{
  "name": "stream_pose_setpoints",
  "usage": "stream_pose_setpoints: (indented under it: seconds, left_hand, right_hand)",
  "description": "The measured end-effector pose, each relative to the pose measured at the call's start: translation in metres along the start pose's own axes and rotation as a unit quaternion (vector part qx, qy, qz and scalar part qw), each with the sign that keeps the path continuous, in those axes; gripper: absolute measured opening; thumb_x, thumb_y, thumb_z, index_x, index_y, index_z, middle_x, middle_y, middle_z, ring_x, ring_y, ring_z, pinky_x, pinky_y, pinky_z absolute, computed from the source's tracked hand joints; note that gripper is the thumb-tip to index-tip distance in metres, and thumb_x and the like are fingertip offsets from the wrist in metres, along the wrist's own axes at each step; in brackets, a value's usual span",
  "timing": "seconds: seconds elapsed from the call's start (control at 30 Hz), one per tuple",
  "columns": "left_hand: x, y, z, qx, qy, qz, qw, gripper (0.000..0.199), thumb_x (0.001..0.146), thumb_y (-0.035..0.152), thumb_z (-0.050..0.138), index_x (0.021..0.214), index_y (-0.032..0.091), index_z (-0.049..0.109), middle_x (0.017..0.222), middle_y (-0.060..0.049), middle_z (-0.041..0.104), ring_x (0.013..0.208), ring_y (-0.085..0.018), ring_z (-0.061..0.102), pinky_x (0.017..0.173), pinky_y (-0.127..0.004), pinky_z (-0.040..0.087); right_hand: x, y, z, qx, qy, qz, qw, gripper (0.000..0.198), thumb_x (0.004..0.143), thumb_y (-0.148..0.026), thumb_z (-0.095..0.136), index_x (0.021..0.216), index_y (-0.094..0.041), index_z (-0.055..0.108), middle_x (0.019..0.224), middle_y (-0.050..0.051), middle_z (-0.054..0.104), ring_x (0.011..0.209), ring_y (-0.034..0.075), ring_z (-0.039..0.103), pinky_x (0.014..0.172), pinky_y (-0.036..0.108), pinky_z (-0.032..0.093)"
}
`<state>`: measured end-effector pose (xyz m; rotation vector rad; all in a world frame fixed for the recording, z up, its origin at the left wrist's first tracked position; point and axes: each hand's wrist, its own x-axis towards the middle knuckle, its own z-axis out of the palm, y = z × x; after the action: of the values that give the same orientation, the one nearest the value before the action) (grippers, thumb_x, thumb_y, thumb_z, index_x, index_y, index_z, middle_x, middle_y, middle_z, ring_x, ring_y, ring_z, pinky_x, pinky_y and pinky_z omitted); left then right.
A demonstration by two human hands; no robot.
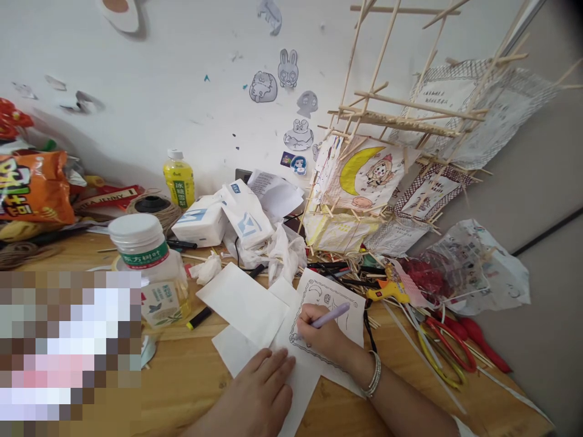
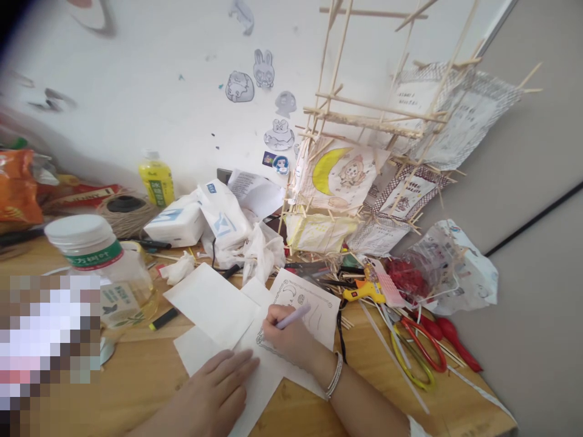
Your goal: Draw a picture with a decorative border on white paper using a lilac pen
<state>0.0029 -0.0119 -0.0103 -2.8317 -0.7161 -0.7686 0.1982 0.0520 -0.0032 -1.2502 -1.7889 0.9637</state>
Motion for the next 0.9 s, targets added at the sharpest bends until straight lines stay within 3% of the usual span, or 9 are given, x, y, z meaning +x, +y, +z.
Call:
stream_pose_setpoints:
  seconds: [0.1, 0.2, 0.3, 0.4, 0.5, 0.6, 0.7, 0.8, 0.9]
  left_hand:
    - [-0.002, -0.001, 0.006, 0.004, 0.038, -0.003, 0.999, 0.009, 0.088, 0.018, 0.055, 0.081, 0.019, 0.060, 0.120, -0.006, 0.065, 0.112, -0.024, 0.056, 0.100, -0.039, 0.036]
    - [-0.004, -0.004, 0.013, 0.011, 0.074, -0.028, 0.997, 0.015, 0.087, 0.013, 0.049, 0.078, 0.019, 0.059, 0.116, -0.005, 0.067, 0.111, -0.024, 0.057, 0.098, -0.040, 0.036]
    - [-0.004, -0.010, 0.015, 0.019, 0.080, -0.067, 0.994, 0.020, 0.086, 0.009, 0.045, 0.082, 0.019, 0.061, 0.112, -0.006, 0.069, 0.108, -0.025, 0.060, 0.095, -0.040, 0.039]
    - [-0.004, -0.016, 0.015, 0.024, 0.082, -0.092, 0.992, 0.021, 0.084, 0.008, 0.045, 0.085, 0.019, 0.063, 0.109, -0.006, 0.070, 0.105, -0.025, 0.061, 0.093, -0.041, 0.041]
    - [-0.003, -0.018, 0.015, 0.025, 0.089, -0.098, 0.991, 0.020, 0.084, 0.009, 0.046, 0.083, 0.019, 0.063, 0.107, -0.005, 0.071, 0.102, -0.024, 0.062, 0.091, -0.039, 0.043]
    - [-0.003, -0.016, 0.015, 0.024, 0.102, -0.096, 0.990, 0.020, 0.083, 0.008, 0.046, 0.080, 0.020, 0.062, 0.107, -0.004, 0.071, 0.103, -0.023, 0.062, 0.091, -0.038, 0.043]
    - [-0.003, -0.015, 0.014, 0.018, 0.095, -0.097, 0.991, 0.019, 0.083, 0.009, 0.048, 0.077, 0.020, 0.062, 0.108, -0.004, 0.071, 0.104, -0.024, 0.062, 0.091, -0.038, 0.044]
    - [-0.003, -0.016, 0.015, 0.014, 0.094, -0.100, 0.990, 0.019, 0.082, 0.008, 0.047, 0.077, 0.020, 0.062, 0.107, -0.003, 0.071, 0.103, -0.024, 0.062, 0.091, -0.039, 0.044]
    - [-0.004, -0.019, 0.017, 0.019, 0.097, -0.097, 0.990, 0.021, 0.082, 0.007, 0.047, 0.084, 0.020, 0.063, 0.106, -0.004, 0.071, 0.102, -0.025, 0.062, 0.090, -0.039, 0.044]
  right_hand:
    - [0.001, -0.006, -0.007, 0.069, 0.026, 0.011, 0.997, 0.023, 0.079, -0.021, 0.052, 0.058, -0.021, 0.042, 0.051, -0.007, 0.044, 0.050, 0.011, 0.041, 0.051, 0.023, 0.034]
    - [0.004, -0.011, -0.022, 0.111, 0.100, -0.005, 0.989, 0.018, 0.082, -0.030, 0.055, 0.068, -0.021, 0.050, 0.056, -0.005, 0.051, 0.052, 0.012, 0.046, 0.053, 0.023, 0.038]
    - [0.008, -0.010, -0.040, 0.078, 0.178, -0.031, 0.981, 0.013, 0.078, -0.032, 0.063, 0.079, -0.020, 0.057, 0.072, -0.002, 0.058, 0.065, 0.014, 0.054, 0.061, 0.025, 0.044]
    - [0.011, -0.006, -0.056, 0.046, 0.215, -0.033, 0.975, 0.021, 0.076, -0.034, 0.066, 0.092, -0.020, 0.060, 0.084, 0.002, 0.064, 0.077, 0.018, 0.060, 0.070, 0.029, 0.048]
    - [0.012, -0.006, -0.064, 0.001, 0.221, -0.044, 0.974, 0.023, 0.079, -0.038, 0.062, 0.093, -0.020, 0.064, 0.091, 0.006, 0.067, 0.085, 0.022, 0.062, 0.076, 0.033, 0.050]
    - [0.011, -0.009, -0.068, -0.049, 0.202, -0.054, 0.977, 0.025, 0.084, -0.041, 0.054, 0.086, -0.019, 0.067, 0.083, 0.006, 0.069, 0.079, 0.023, 0.063, 0.074, 0.035, 0.051]
    - [0.011, -0.005, -0.074, -0.089, 0.205, -0.048, 0.974, 0.029, 0.089, -0.041, 0.047, 0.094, -0.020, 0.066, 0.083, 0.007, 0.071, 0.080, 0.023, 0.065, 0.076, 0.037, 0.051]
    - [0.014, 0.006, -0.082, -0.157, 0.228, -0.057, 0.959, 0.026, 0.088, -0.037, 0.049, 0.099, -0.020, 0.065, 0.098, 0.010, 0.070, 0.092, 0.026, 0.064, 0.085, 0.040, 0.048]
    - [0.016, 0.017, -0.087, -0.188, 0.215, -0.063, 0.956, 0.026, 0.085, -0.034, 0.053, 0.103, -0.019, 0.064, 0.095, 0.010, 0.069, 0.090, 0.026, 0.064, 0.084, 0.039, 0.048]
